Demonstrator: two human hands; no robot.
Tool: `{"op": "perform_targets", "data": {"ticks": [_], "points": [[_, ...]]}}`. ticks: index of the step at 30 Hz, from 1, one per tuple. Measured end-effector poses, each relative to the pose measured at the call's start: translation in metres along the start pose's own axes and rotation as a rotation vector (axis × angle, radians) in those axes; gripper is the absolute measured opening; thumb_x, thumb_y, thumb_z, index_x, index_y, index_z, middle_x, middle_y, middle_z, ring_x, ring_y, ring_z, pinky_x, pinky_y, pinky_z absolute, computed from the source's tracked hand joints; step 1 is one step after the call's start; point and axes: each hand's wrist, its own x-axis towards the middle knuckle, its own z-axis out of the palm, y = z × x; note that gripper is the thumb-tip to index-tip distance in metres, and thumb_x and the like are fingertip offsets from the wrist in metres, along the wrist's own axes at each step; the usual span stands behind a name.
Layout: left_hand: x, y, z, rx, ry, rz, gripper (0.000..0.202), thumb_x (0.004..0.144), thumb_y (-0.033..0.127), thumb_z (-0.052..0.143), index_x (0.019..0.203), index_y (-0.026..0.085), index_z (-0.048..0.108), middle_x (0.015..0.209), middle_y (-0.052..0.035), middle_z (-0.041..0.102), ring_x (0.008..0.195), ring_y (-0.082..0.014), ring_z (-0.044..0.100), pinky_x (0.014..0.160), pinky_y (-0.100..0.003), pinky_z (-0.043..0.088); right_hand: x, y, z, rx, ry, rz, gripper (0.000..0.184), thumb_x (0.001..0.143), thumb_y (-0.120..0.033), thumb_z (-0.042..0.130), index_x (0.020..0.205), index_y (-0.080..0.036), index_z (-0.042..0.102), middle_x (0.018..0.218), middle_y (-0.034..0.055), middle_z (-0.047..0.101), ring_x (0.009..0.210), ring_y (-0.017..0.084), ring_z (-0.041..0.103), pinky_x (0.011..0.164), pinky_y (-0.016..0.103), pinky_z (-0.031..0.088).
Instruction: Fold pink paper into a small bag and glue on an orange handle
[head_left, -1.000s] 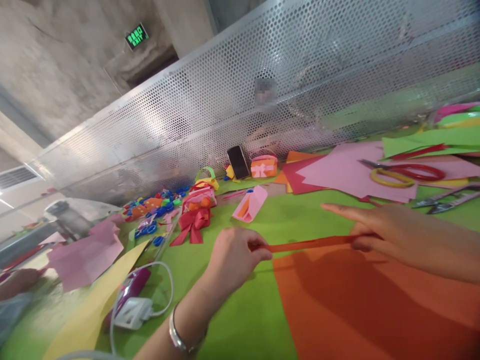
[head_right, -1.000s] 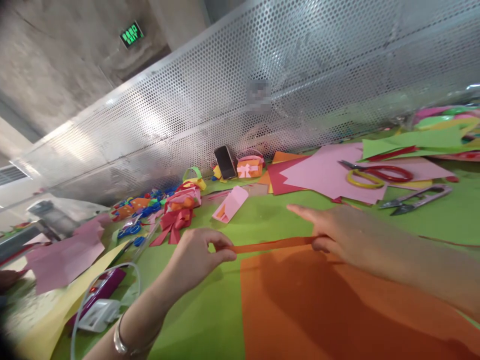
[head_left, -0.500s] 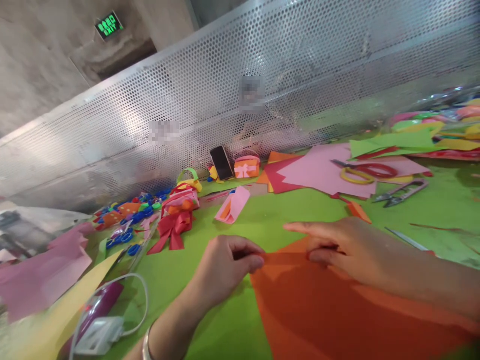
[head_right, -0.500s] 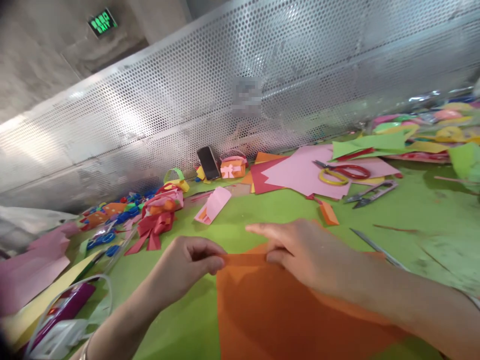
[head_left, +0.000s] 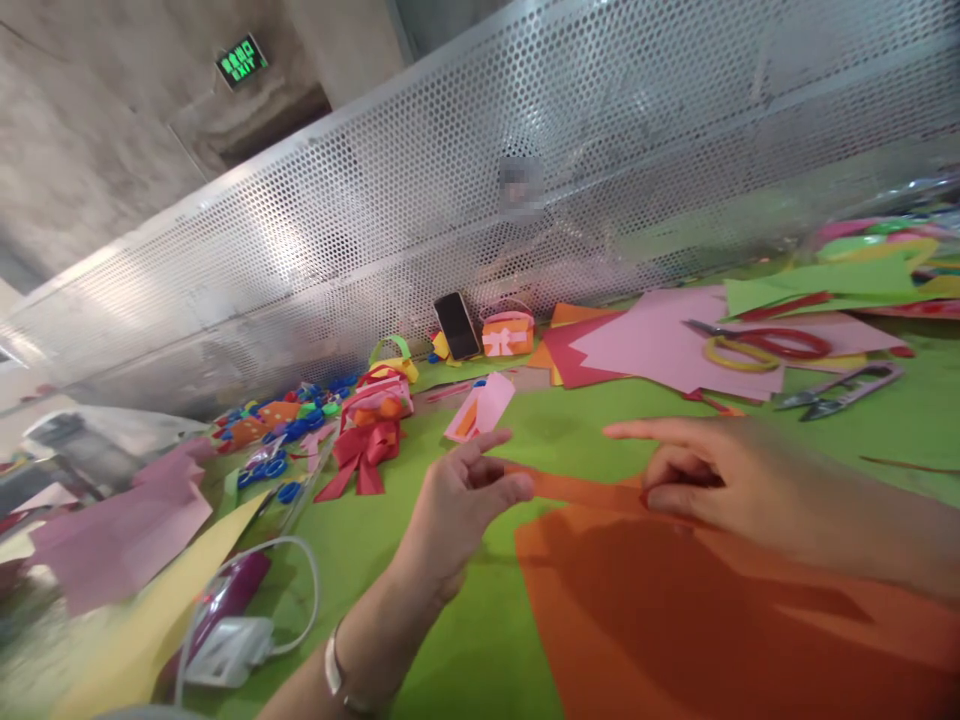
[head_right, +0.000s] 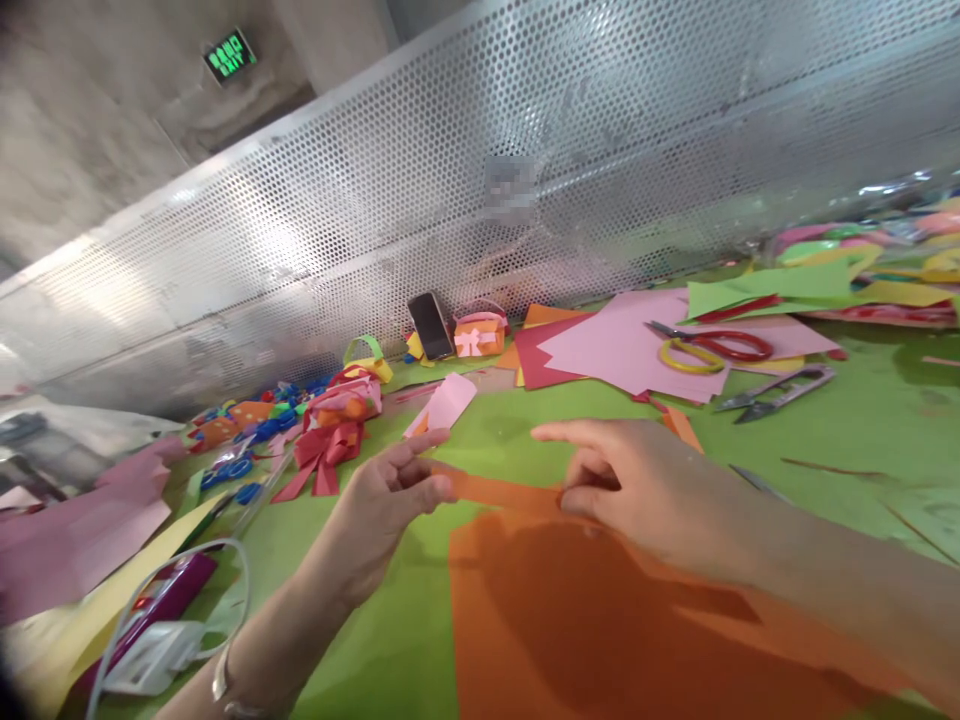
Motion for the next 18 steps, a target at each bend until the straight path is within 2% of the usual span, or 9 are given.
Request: {"op": "perform_targets", "data": {"ticks": [2, 4, 7, 9, 12, 14, 16, 18], "points": [[-0.004, -0.006, 0.006, -0.21, -0.019, -0.07, 0.061, 0.052, 0.02, 0.091, 0.108, 0.015, 0.067, 0.074, 0.0017, 0.073, 0.064, -0.0072, 0.062, 0.066, -0.019, 0.048, -0.002, -0.005, 0.005, 0.021, 0.022, -0.005, 0.062, 0.084, -0.044, 0.055, 0.141, -0.022, 0.044, 0.071, -0.0024, 0.07, 0.066, 0.018, 0.063, 0.068, 0.032, 0.049], [-0.009, -0.013, 0.012, -0.338, -0.069, -0.147, 0.055, 0.048, 0.025, 0.094, 0.097, 0.015, 0.072, 0.083, -0.0015, 0.075, 0.066, -0.0062, 0.063, 0.065, -0.017, 0.048, -0.005, -0.012, 0.014, 0.048, 0.038, 0.009, 0.062, 0.084, -0.046, 0.055, 0.14, -0.02, 0.045, 0.072, -0.0011, 0.07, 0.067, 0.019, 0.063, 0.067, 0.032, 0.049], [-0.015, -0.019, 0.019, -0.367, -0.172, -0.2, 0.043, 0.051, 0.036, 0.093, 0.082, 0.012, 0.075, 0.083, -0.0038, 0.075, 0.065, -0.0068, 0.063, 0.063, -0.017, 0.05, -0.011, -0.021, 0.027, 0.092, 0.041, 0.029, 0.064, 0.082, -0.045, 0.052, 0.14, -0.019, 0.046, 0.071, -0.0004, 0.069, 0.066, 0.019, 0.062, 0.064, 0.032, 0.049], [-0.015, -0.019, 0.018, -0.348, -0.181, -0.211, 0.04, 0.056, 0.039, 0.091, 0.08, 0.011, 0.076, 0.079, -0.0045, 0.074, 0.065, -0.0086, 0.065, 0.063, -0.018, 0.052, -0.016, -0.023, 0.032, 0.092, -0.01, 0.049, 0.066, 0.082, -0.043, 0.051, 0.142, -0.018, 0.044, 0.065, -0.0015, 0.067, 0.061, 0.019, 0.061, 0.058, 0.03, 0.047], [-0.007, -0.012, 0.01, -0.314, -0.058, -0.234, 0.023, 0.071, 0.031, 0.083, 0.08, 0.011, 0.075, 0.076, -0.0057, 0.075, 0.062, -0.0097, 0.066, 0.058, -0.018, 0.052, -0.02, -0.019, 0.035, 0.035, -0.109, 0.111, 0.065, 0.082, -0.034, 0.052, 0.145, -0.02, 0.041, 0.055, -0.0039, 0.065, 0.053, 0.018, 0.06, 0.05, 0.028, 0.042], [0.001, -0.006, 0.003, -0.3, 0.027, -0.233, 0.014, 0.084, 0.023, 0.072, 0.078, 0.011, 0.073, 0.072, -0.0052, 0.074, 0.056, -0.008, 0.064, 0.052, -0.015, 0.049, -0.02, -0.017, 0.035, 0.05, -0.151, 0.148, 0.062, 0.084, -0.027, 0.05, 0.145, -0.023, 0.04, 0.059, -0.0036, 0.068, 0.054, 0.018, 0.063, 0.049, 0.027, 0.043], [0.008, -0.003, -0.001, -0.309, 0.08, -0.219, 0.021, 0.091, 0.02, 0.061, 0.076, 0.011, 0.072, 0.069, -0.0037, 0.072, 0.051, -0.0057, 0.062, 0.049, -0.014, 0.047, -0.02, -0.02, 0.034, 0.11, -0.186, 0.18, 0.062, 0.086, -0.022, 0.048, 0.146, -0.024, 0.037, 0.07, -0.0027, 0.072, 0.056, 0.016, 0.066, 0.052, 0.026, 0.048], [0.013, -0.002, -0.004, -0.324, 0.109, -0.212, 0.026, 0.095, 0.018, 0.056, 0.076, 0.011, 0.071, 0.069, -0.003, 0.071, 0.048, -0.0041, 0.059, 0.048, -0.013, 0.048, -0.019, -0.026, 0.033, 0.125, -0.21, 0.215, 0.063, 0.087, -0.018, 0.045, 0.149, -0.022, 0.033, 0.071, -0.0026, 0.072, 0.055, 0.016, 0.068, 0.055, 0.026, 0.051]]}}
